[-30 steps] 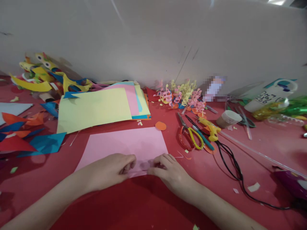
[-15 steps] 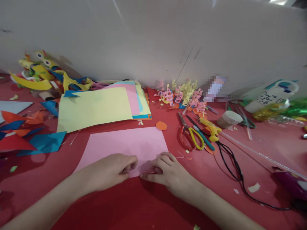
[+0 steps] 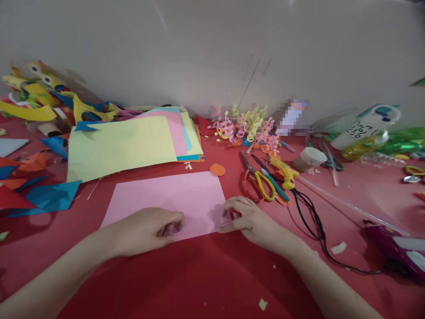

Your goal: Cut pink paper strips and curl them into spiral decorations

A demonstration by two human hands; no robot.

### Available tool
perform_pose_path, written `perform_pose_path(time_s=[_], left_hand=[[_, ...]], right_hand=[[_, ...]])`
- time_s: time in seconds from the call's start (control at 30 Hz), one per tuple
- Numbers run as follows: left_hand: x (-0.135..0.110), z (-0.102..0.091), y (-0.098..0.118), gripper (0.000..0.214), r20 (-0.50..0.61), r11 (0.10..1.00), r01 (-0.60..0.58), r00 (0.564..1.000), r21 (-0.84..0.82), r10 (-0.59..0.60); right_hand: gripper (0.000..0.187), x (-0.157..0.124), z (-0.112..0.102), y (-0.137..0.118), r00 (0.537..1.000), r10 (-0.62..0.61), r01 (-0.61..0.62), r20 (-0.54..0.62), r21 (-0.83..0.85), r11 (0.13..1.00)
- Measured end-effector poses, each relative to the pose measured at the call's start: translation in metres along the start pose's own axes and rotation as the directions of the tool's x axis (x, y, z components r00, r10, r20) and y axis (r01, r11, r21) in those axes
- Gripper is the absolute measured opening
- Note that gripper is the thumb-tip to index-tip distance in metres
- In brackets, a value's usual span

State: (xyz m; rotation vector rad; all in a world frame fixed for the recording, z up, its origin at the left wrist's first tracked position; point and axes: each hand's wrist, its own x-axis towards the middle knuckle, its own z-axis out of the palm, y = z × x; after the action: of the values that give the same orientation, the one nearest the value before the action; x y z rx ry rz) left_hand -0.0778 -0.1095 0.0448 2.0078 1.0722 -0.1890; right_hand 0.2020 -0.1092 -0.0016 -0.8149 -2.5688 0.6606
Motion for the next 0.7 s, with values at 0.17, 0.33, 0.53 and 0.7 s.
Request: perform_pose_path(time_s=[0.17, 0.33, 0.53, 0.7], left_hand=[[0.0, 0.0, -0.002, 0.004, 0.004, 1.0, 0.009, 1.0, 0.007, -0.009], [0.001, 0.0, 0.001, 0.004, -0.001, 1.0, -0.009, 1.0, -0.009, 0.009], [0.014, 0.016, 0.008, 0.013, -0.112, 0.993, -0.066, 0.992, -0.099, 0.055], [0.011, 0.012, 0.01, 0.009, -0.09, 0.99, -0.043, 0.996, -0.135, 0.031]], right_hand=[[0.042, 0.002, -0.001, 0.003, 0.968, 0.103, -0.077, -0.228, 0.118, 0.99], [0.017, 0.011, 0.009, -0.016, 0.959, 0.135, -0.145, -0.25, -0.023, 0.989], [0.012, 0.02, 0.03, -0.029, 0.983, 0.052, -0.063, -0.178, -0.056, 0.996], [0.009, 0.021, 0.037, -0.025, 0.992, 0.098, -0.101, -0.084, -0.021, 0.995]])
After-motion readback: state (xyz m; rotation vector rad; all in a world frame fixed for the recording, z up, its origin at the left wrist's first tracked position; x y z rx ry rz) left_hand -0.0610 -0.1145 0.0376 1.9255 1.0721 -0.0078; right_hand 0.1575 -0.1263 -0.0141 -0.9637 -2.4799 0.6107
